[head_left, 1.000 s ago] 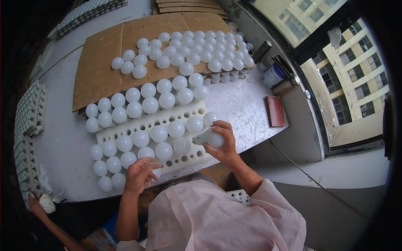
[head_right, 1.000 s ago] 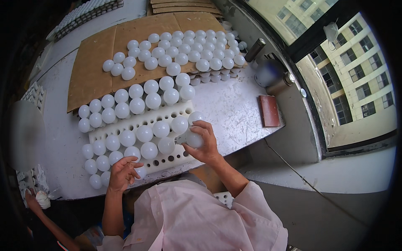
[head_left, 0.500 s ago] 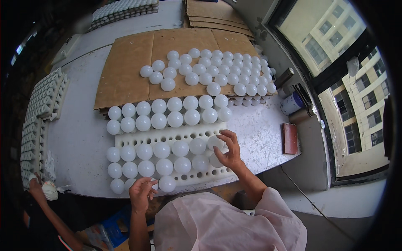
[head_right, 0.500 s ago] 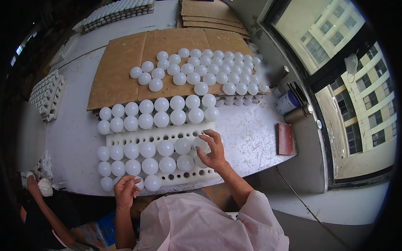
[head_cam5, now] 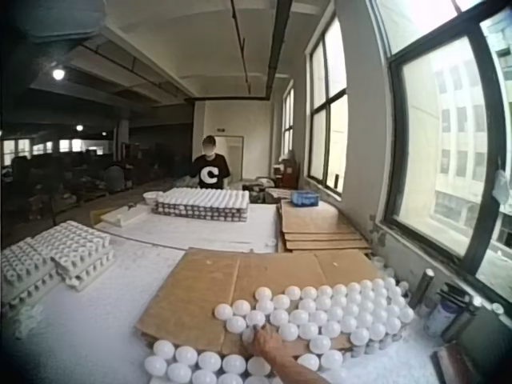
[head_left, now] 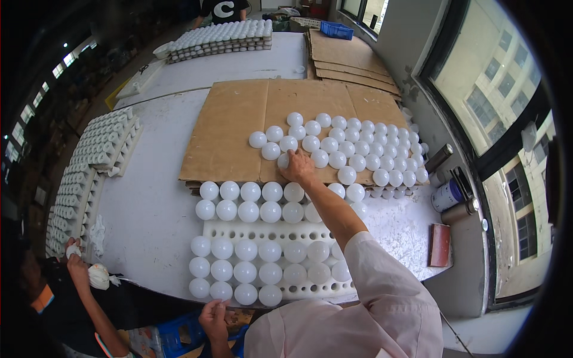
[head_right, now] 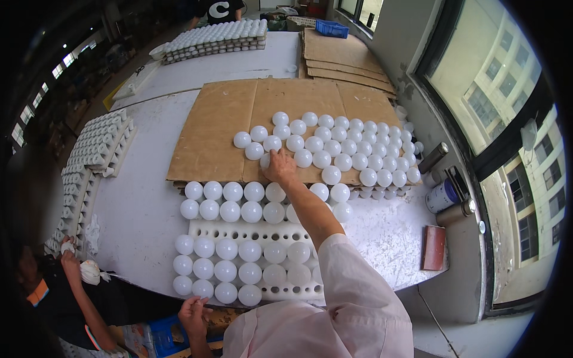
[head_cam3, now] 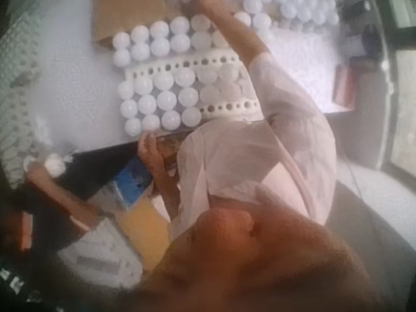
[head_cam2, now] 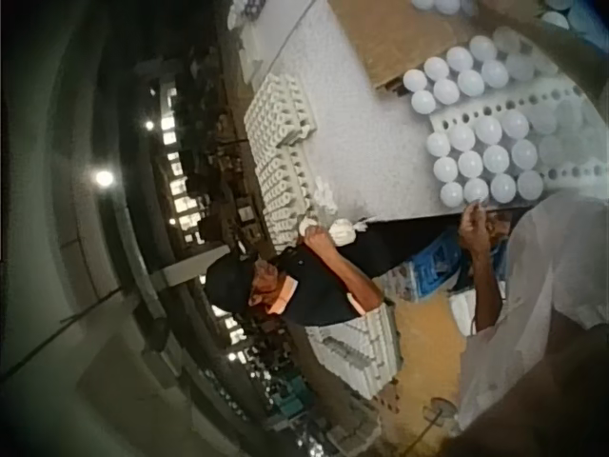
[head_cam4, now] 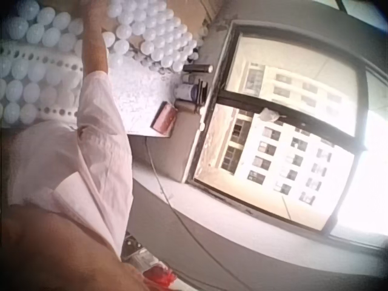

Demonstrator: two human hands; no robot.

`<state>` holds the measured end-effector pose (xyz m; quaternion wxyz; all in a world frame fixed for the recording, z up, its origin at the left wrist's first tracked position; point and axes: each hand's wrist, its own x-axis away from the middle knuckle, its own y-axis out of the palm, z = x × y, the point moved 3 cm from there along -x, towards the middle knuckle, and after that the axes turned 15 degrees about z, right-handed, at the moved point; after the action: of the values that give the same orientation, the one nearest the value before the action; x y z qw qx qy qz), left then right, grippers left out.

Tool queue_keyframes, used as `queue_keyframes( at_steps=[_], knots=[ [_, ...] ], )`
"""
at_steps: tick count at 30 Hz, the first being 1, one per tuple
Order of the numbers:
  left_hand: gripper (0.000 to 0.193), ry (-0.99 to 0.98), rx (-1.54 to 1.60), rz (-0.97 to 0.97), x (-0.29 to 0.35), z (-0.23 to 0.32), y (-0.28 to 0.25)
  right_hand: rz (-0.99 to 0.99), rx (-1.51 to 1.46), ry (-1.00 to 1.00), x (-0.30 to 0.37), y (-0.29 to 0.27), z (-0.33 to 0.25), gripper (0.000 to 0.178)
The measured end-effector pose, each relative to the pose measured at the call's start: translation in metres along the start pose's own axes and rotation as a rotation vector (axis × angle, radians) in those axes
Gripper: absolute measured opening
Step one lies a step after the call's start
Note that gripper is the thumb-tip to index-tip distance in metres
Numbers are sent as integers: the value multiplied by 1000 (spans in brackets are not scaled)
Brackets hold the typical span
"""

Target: The person assembles light bulbs by pressing translucent covers onto bulb bases by hand and placing them into a foam tray. The person also transfers covers from cardboard sheets onto the foam tray.

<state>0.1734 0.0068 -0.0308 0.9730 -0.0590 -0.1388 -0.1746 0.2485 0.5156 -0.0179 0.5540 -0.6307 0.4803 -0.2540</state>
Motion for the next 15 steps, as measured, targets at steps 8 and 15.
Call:
queue_keyframes(
  at_steps=[8, 15],
  knots=[
    [17, 23, 24, 23, -12, 14, -9, 146, -1089, 189, 80, -71, 39, 77],
    [19, 41, -6, -276, -31, 34, 36, -40, -1412, 289, 207, -106, 68, 86]
  ],
)
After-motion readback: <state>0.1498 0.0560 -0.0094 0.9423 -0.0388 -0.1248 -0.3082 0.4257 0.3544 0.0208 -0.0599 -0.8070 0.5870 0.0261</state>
